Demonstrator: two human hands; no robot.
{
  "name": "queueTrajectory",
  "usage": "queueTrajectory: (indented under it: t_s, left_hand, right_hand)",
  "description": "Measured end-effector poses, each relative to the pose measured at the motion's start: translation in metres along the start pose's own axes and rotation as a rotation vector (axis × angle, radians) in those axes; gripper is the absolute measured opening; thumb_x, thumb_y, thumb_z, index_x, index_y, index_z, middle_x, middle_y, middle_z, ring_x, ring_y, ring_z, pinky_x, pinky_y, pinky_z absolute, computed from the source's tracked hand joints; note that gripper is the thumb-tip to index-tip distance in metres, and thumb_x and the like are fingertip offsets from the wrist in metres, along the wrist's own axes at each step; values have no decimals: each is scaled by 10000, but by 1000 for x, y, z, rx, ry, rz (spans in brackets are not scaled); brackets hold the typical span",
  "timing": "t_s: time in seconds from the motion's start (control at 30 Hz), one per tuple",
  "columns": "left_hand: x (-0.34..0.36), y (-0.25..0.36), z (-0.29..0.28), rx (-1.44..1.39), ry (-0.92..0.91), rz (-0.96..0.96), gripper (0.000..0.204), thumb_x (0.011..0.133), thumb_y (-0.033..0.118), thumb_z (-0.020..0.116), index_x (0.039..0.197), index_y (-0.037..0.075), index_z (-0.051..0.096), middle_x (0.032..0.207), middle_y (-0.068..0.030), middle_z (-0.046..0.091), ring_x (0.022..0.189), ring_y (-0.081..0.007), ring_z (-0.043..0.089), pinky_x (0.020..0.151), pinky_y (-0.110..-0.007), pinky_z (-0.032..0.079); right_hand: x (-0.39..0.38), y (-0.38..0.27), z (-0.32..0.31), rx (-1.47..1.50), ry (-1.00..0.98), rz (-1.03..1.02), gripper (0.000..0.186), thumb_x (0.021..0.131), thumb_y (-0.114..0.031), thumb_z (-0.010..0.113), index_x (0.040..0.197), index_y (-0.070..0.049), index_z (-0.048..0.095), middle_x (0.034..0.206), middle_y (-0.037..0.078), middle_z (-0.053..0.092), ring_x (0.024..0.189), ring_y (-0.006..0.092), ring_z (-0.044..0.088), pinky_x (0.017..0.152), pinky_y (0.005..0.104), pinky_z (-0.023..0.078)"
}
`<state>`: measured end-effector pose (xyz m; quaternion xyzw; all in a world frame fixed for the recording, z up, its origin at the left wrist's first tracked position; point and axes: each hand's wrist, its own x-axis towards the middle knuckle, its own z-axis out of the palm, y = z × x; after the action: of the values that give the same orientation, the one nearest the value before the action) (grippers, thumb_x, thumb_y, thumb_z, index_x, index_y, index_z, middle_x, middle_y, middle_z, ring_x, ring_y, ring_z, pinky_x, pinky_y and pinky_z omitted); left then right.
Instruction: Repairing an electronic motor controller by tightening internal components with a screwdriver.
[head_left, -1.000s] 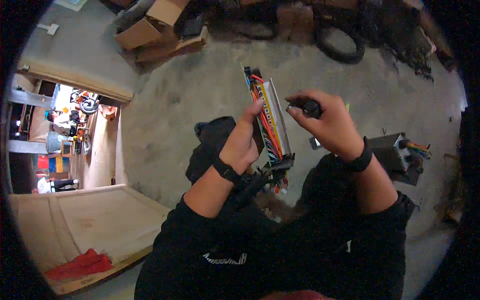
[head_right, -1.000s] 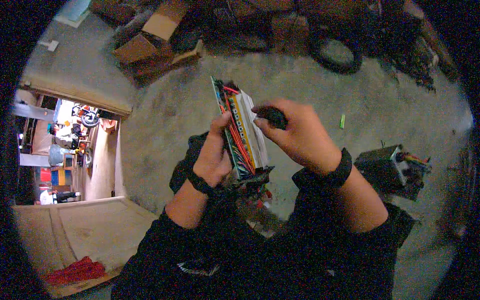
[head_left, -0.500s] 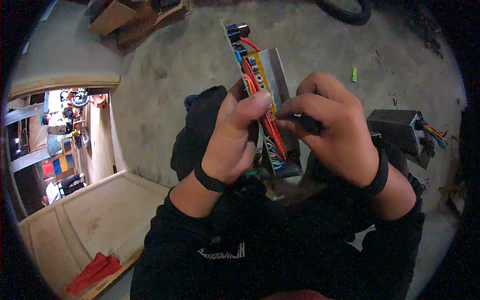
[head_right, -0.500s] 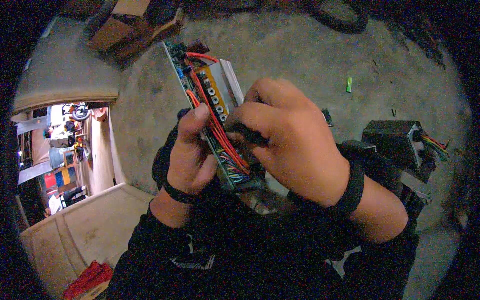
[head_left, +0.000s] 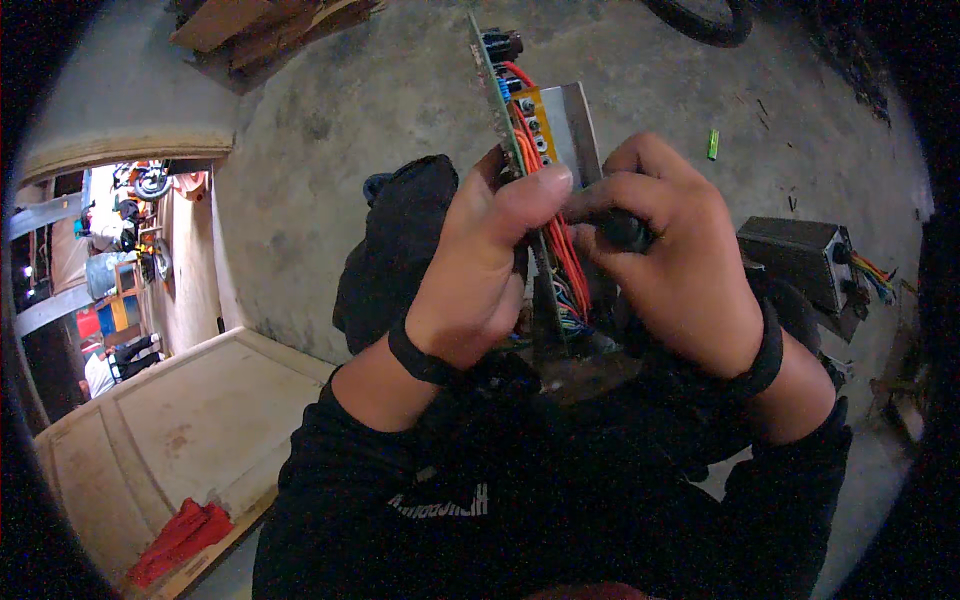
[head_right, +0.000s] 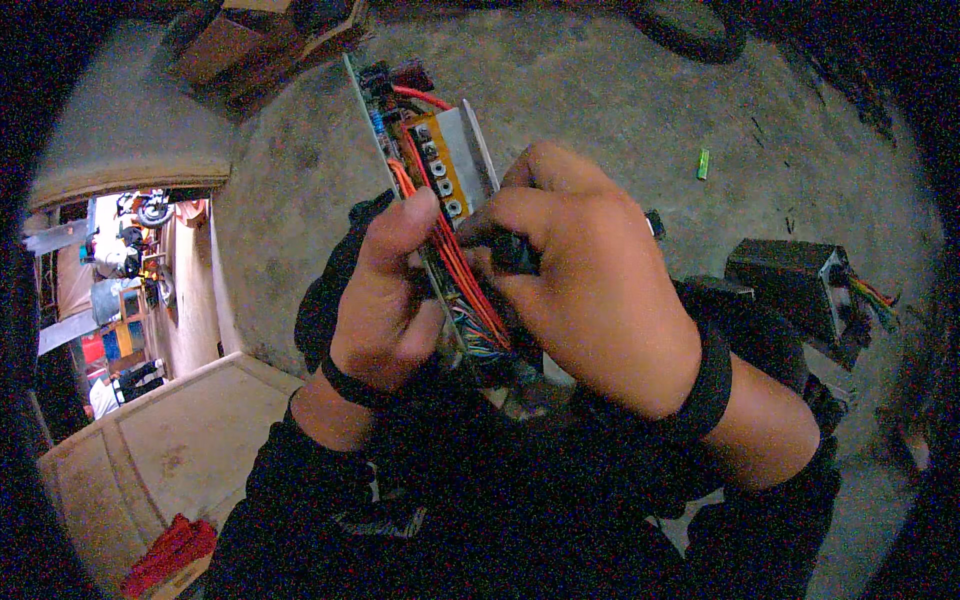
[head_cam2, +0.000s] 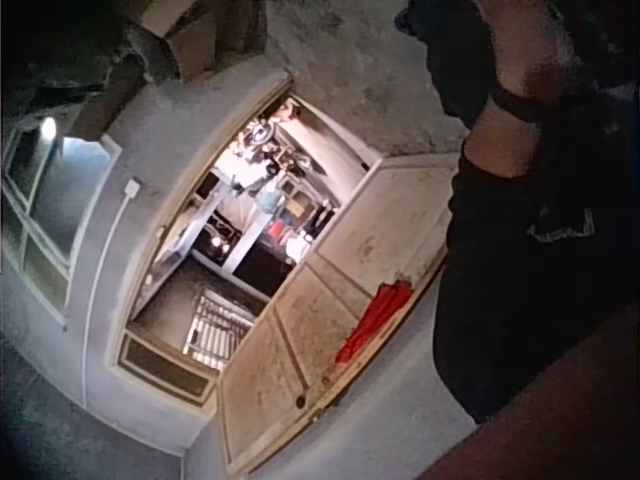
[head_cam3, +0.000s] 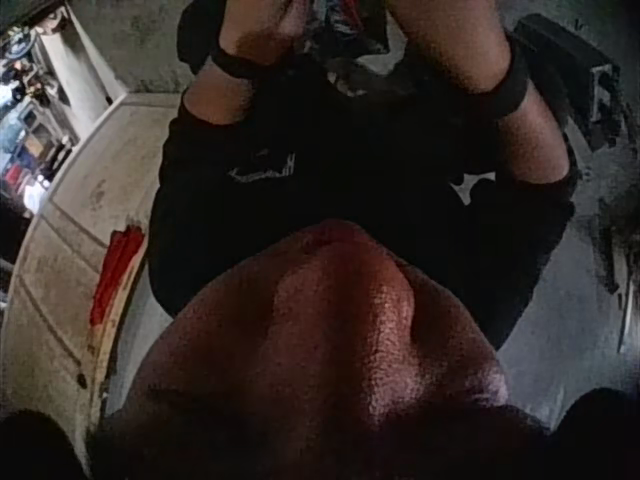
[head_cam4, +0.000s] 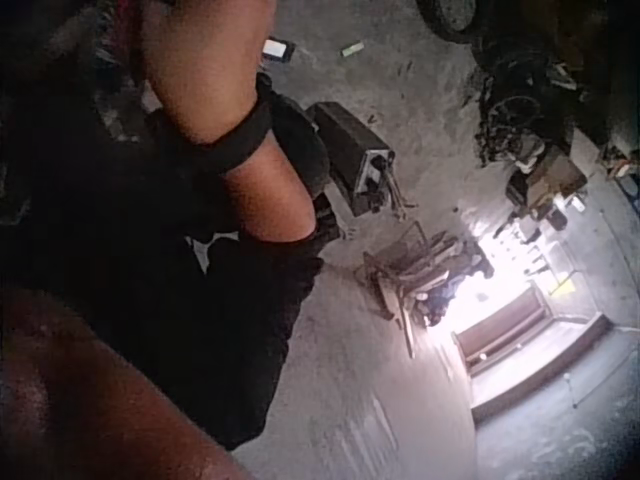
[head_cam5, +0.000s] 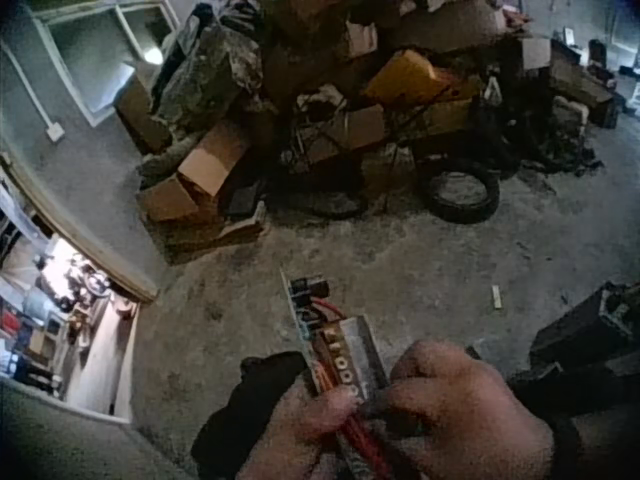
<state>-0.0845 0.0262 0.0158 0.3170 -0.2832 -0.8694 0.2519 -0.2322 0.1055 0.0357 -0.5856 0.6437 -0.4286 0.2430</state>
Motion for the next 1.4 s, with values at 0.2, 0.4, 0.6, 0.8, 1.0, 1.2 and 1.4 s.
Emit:
queueTrajectory:
  t_s: [0.2,0.4,0.6,0.8,1.0,1.2,1.4]
  left_hand:
    - [-6,1,0,158,2,2,413,949,380,573,1226,74,560,1093,-86,677,992,-225,673,889,-397,549]
    - [-3,0,2,45,22,-14,441,878,262,683,1196,19,496,1038,-65,600,920,-150,625,820,-316,538]
    - [-2,1,-2,37,44,-65,457,883,314,683,1188,23,507,1037,-57,600,913,-144,621,809,-301,537]
    - [2,-3,-4,-62,76,-69,423,884,335,691,1144,38,540,1010,-41,602,895,-129,615,785,-284,533]
    - [3,-4,-6,13,75,-34,408,889,324,690,1151,50,538,1009,-32,604,895,-123,611,790,-287,526]
    - [-2,0,1,36,92,-88,388,899,325,673,1144,51,546,997,-36,613,907,-126,614,810,-294,525]
    - [-8,0,17,89,166,8,381,907,349,650,1138,55,581,1016,-57,653,888,-155,646,794,-330,554]
  right_hand:
    - [-1,4,3,118,-3,19,174,703,14,718,871,-14,678,811,99,529,774,252,559,691,323,442]
    - [-2,1,3,-13,11,-7,183,711,-1,738,884,-9,680,806,109,532,759,255,556,670,329,442]
    - [-3,1,2,-74,4,-50,178,725,-8,742,895,-13,691,852,124,575,770,276,588,664,339,470]
    - [-4,7,2,-36,-2,-53,169,751,-146,730,843,-18,670,874,172,595,820,381,597,721,448,488]
    - [-2,5,3,-86,-21,-14,170,766,-150,719,845,-11,662,873,173,592,833,388,601,739,461,496]
    - [-3,3,2,-116,-48,6,166,784,-158,704,839,-10,653,855,180,596,811,396,602,729,472,496]
    - [-5,8,0,-99,-48,-28,157,767,-71,723,896,-14,655,819,153,576,749,349,599,648,391,480]
